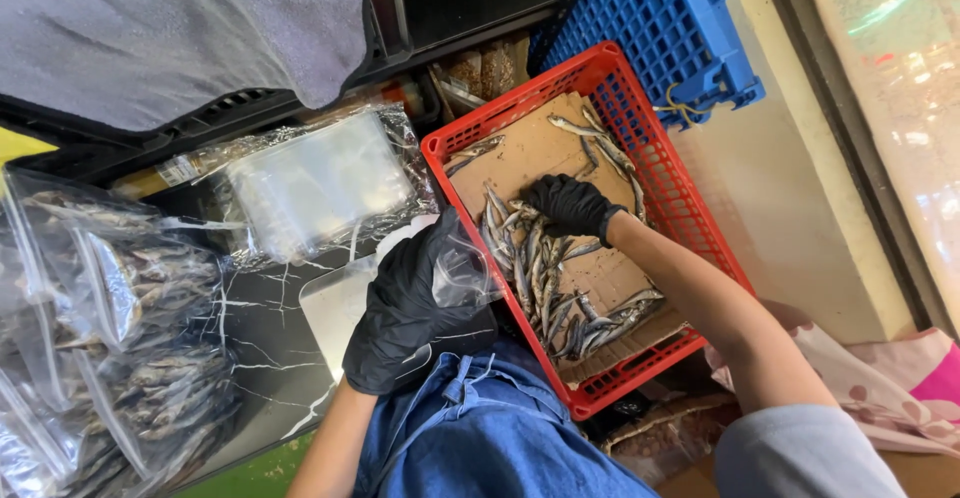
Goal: The person weighs small dried fish on a digital scale and places them into plastic bags by hand or using tweezers.
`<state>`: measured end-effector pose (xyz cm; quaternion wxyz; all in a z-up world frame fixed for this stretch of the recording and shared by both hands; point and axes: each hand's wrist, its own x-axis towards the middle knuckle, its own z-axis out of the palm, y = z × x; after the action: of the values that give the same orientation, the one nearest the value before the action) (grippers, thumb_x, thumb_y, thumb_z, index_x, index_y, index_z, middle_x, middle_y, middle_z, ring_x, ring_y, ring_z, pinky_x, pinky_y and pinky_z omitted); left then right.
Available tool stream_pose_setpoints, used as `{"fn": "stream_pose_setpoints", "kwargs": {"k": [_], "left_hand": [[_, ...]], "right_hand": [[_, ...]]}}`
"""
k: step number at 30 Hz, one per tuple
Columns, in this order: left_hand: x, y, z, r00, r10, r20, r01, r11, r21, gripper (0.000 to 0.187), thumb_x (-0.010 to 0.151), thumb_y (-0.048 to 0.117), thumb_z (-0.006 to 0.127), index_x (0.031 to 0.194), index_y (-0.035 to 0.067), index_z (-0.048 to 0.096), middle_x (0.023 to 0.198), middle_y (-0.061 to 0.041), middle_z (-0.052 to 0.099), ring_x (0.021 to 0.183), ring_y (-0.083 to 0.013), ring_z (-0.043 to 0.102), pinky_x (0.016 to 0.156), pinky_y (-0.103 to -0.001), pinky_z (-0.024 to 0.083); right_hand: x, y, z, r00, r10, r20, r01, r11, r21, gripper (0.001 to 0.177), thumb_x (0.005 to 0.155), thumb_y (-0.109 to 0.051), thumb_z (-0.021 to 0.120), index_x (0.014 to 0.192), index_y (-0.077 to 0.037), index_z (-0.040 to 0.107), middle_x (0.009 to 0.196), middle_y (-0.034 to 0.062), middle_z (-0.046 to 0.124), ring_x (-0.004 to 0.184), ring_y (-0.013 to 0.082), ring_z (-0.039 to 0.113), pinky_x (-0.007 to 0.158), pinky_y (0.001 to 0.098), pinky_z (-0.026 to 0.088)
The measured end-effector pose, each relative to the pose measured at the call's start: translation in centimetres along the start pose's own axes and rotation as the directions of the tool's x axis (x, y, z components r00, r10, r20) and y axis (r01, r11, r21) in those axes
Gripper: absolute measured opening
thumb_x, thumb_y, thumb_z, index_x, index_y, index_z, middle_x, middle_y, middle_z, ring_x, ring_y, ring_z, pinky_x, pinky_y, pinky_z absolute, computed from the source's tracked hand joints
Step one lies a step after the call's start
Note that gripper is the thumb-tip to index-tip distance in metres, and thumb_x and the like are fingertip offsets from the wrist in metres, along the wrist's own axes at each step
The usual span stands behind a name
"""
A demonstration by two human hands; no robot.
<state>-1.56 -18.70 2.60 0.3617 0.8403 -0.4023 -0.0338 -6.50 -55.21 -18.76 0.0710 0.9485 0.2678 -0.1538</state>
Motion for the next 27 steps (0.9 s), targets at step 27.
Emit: {"fn": "stream_pose_setpoints", "kwargs": {"k": [27], "left_hand": [[5.9,-1.1,-0.1,0.937,0.292,0.194,-0.289,0.956,-0.046,0.105,0.074,0.061,0.078,0.162,0.025,0.032,0.139,-0.005,0.060,0.123,-0.0269,0.062,0.108,-0.043,0.044]], "right_hand": [[-10.8,-1.3,-21.8,0.988,0.104,0.116,-0.155,0.544,0.825,0.064,0.075,-0.042,0.087,0.128,-0.010,0.069,0.111,0.0159,0.078,0.105,0.0361,0.073,0.079,0.0426,0.063]]}}
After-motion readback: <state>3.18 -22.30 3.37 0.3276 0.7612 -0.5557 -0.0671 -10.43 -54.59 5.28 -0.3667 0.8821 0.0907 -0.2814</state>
